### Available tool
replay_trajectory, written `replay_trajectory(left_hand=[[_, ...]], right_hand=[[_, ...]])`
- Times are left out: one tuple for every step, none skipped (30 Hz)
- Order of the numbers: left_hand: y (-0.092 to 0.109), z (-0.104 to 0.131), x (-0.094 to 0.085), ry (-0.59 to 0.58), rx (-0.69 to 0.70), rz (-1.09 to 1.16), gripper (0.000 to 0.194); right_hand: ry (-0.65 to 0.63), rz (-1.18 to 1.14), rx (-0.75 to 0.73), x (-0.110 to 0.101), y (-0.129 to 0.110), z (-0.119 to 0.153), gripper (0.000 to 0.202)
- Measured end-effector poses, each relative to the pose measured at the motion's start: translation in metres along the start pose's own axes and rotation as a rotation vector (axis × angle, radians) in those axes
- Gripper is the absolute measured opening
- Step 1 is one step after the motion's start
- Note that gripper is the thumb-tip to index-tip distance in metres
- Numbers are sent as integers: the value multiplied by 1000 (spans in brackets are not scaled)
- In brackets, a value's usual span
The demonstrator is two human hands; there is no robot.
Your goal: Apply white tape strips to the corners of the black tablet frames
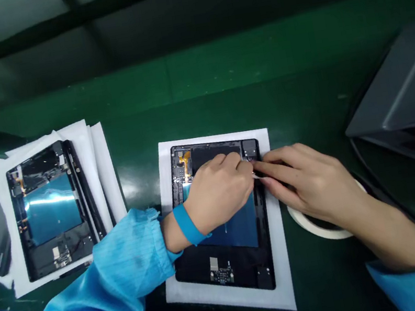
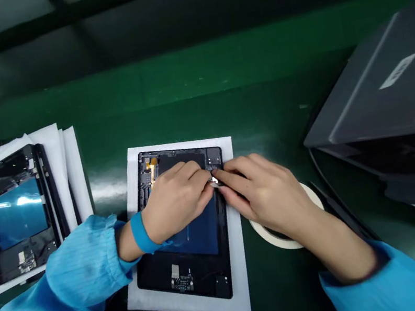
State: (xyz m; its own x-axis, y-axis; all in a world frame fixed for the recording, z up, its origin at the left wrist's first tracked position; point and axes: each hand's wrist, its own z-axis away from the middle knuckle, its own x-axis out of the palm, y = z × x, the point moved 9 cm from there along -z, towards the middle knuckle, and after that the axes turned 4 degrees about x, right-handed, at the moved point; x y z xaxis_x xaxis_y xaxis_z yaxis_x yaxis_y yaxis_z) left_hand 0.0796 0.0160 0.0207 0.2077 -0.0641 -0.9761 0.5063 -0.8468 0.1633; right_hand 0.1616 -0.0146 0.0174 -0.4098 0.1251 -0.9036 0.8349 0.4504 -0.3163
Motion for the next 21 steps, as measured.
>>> replay_trajectory(left_hand=[[0, -1, 0, 5, 4, 2, 14], [0, -1, 0, 7, 6, 4, 13], [0, -2, 0, 9, 9, 8, 13], [0, -2, 0, 12, 11, 13, 14], [0, -3, -1, 15, 16, 16, 15], [-1, -3, -2, 18, 21, 16, 16], [-1, -4, -2, 21, 27, 15, 17], [-1, -4, -3, 22, 32, 12, 18], [-1, -4, -2, 18, 39, 9, 18], [-1, -4, -2, 13, 46, 7, 18], [-1, -4, -2, 10, 55, 4, 18], [-1, -4, -1, 9, 64, 1, 18], [-1, -4, -1, 7, 74, -2, 17], [0, -4, 0, 2, 84, -7, 17], [0, -4, 1, -2, 93, -13, 17], [0, -4, 2, -7, 102, -19, 17], [0, -3, 2, -14, 112, -28, 17], [1, -3, 2, -16, 124, -41, 18], [3, -2, 0, -14, 139, -61, 20], [6, 0, -2, -13, 155, -86, 21], [9, 2, -4, -12, 168, -115, 22]], right_hand=[[-8, 18, -7, 0, -1, 0, 24], [-10, 32, -12, -1, -1, 0, 25], [-11, 45, -17, -1, -1, -1, 26], [-15, 57, -22, -1, -2, -1, 26], [-19, 67, -30, -1, -2, -2, 27], [-21, 77, -41, -1, -3, -2, 27], [-21, 89, -54, -2, -4, -3, 27], [-22, 104, -67, -2, -5, -3, 27], [-22, 117, -78, -2, -6, -3, 27], [-23, 131, -84, -2, -6, -2, 27], [-25, 143, -85, -2, -7, -2, 28], [-26, 153, -83, -2, -6, -2, 28], [-27, 162, -81, -2, -7, -1, 28], [-28, 173, -82, -1, -7, -1, 29], [-29, 189, -86, -1, -8, 0, 30], [-32, 208, -95, 0, -9, 1, 31], [-38, 229, -104, 1, -10, 1, 32], [-48, 250, -113, 2, -11, 2, 33], [-56, 268, -119, 3, -12, 2, 35], [-65, 281, -122, 4, -13, 3, 35], [-70, 290, -123, 4, -14, 3, 36]])
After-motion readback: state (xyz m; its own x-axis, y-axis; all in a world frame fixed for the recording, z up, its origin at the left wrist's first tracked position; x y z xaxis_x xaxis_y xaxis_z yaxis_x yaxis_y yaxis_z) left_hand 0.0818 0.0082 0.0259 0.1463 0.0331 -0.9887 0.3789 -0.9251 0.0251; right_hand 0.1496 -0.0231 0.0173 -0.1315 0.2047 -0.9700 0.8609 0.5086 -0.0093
